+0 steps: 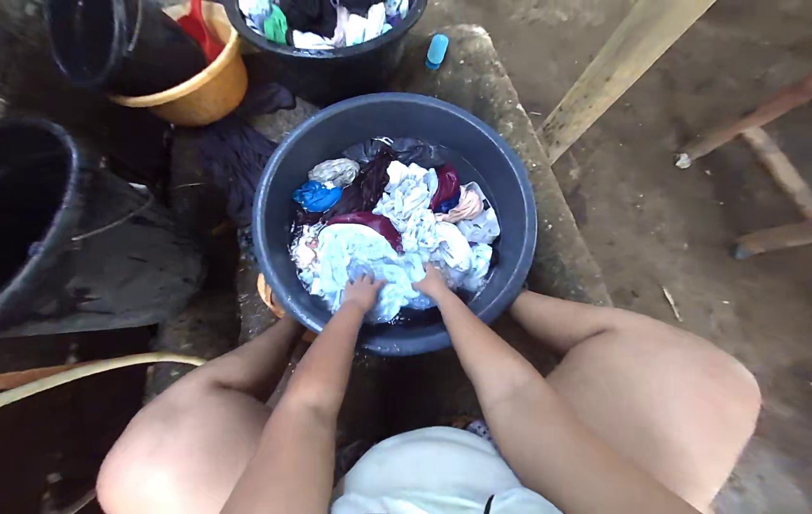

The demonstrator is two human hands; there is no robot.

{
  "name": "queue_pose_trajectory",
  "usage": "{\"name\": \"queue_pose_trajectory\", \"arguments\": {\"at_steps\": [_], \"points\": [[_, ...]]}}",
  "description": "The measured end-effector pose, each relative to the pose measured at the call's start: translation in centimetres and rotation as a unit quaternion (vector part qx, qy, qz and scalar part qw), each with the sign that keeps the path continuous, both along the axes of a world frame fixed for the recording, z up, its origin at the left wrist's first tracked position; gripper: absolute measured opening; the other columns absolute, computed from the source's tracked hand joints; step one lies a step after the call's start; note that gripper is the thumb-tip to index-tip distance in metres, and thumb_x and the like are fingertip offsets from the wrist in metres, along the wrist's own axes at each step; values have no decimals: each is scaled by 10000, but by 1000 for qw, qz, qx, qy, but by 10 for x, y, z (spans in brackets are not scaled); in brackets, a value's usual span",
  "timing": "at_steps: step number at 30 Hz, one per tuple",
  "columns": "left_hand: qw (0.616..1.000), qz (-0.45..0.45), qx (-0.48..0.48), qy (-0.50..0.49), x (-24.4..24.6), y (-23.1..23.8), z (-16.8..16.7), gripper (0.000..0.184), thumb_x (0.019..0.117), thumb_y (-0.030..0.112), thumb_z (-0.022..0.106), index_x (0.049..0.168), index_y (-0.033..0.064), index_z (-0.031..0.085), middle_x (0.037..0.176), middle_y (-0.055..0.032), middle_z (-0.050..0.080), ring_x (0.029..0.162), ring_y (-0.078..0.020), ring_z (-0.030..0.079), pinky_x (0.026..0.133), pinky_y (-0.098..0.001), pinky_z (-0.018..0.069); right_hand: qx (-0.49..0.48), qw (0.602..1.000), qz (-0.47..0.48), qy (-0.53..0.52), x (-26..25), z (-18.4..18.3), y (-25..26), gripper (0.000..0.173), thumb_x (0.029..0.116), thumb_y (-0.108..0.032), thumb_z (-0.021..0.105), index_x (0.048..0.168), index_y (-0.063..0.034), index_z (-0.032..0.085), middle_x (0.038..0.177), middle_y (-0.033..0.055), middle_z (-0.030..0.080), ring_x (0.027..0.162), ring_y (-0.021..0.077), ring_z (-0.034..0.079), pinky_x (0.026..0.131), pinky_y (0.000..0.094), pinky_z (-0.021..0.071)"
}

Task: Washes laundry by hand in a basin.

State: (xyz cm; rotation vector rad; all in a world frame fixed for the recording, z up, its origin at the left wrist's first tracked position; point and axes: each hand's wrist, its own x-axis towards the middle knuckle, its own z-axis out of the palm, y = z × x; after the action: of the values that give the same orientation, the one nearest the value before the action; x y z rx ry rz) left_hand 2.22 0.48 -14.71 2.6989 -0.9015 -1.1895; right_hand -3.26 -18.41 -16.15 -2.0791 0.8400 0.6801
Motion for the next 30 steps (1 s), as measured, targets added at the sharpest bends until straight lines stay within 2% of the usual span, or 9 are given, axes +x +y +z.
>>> {"name": "queue_pose_trajectory", "arguments": {"at_steps": [2,4,7,11,14,18,23,27,30], "points": [[999,-42,18,14,-17,3,-1,569,996,88,586,1546,181,474,1608,-219,386,1503,-458,308,1183,-714,209,17,1000,6,-26,-9,0,1,715,892,-194,781,1507,-15,462,1496,293,486,1415,442,450,1163,612,358],[996,-65,46,28,-25,6,-3,490,1003,135,601,1489,149,544,1562,-225,448,1473,-455,359,1186,-709,209,44,997,11,-55,-15,0,-1,592,961,-280,724,1434,19,534,1451,287,533,1384,421,489,1158,591,369],[990,-95,93,55,-19,10,14,399,1001,172,615,1397,122,623,1474,-208,551,1389,-445,477,1134,-708,305,38,997,13,-70,-15,23,-4,455,1061,-324,564,1307,55,618,1361,287,596,1310,403,554,1115,572,406],[985,-61,134,91,6,13,47,345,1046,237,553,1269,1,669,1347,-274,617,1299,-474,552,1045,-709,405,-59,981,-79,-169,-26,36,-2,338,1019,-226,602,1204,45,685,1271,252,649,1222,377,615,1072,541,461],[997,-6,70,30,13,8,47,319,1027,156,546,1294,20,655,1355,-265,611,1278,-472,567,1005,-706,437,-76,965,-123,-220,-27,27,0,353,998,-138,601,1284,68,591,1185,271,673,1128,391,660,1004,535,501],[991,78,-97,43,12,-4,-6,359,1052,151,512,1381,40,603,1414,-241,573,1324,-412,550,1097,-609,427,0,991,-76,-111,-11,5,5,475,1016,-172,606,1414,58,488,1334,303,601,1259,415,597,1073,556,461],[986,139,-55,78,4,-18,-48,483,1058,260,524,1517,119,479,1553,-255,425,1410,-446,453,1112,-625,410,-18,1000,8,-17,3,-21,10,522,1016,-249,626,1419,49,481,1357,288,598,1281,411,590,1080,565,460],[985,142,-17,95,12,-23,-55,577,1025,251,576,1564,140,404,1616,-259,322,1467,-475,358,1125,-666,374,-59,997,39,36,19,-31,12,523,1070,-310,519,1485,1,449,1385,264,597,1301,402,585,1081,574,456],[974,169,-17,148,29,-25,-47,472,1038,249,568,1444,9,539,1503,-282,484,1422,-451,437,1149,-637,350,-68,993,71,62,32,-36,9,550,1087,-345,469,1535,-28,427,1478,241,540,1378,391,522,1132,581,404]]}}
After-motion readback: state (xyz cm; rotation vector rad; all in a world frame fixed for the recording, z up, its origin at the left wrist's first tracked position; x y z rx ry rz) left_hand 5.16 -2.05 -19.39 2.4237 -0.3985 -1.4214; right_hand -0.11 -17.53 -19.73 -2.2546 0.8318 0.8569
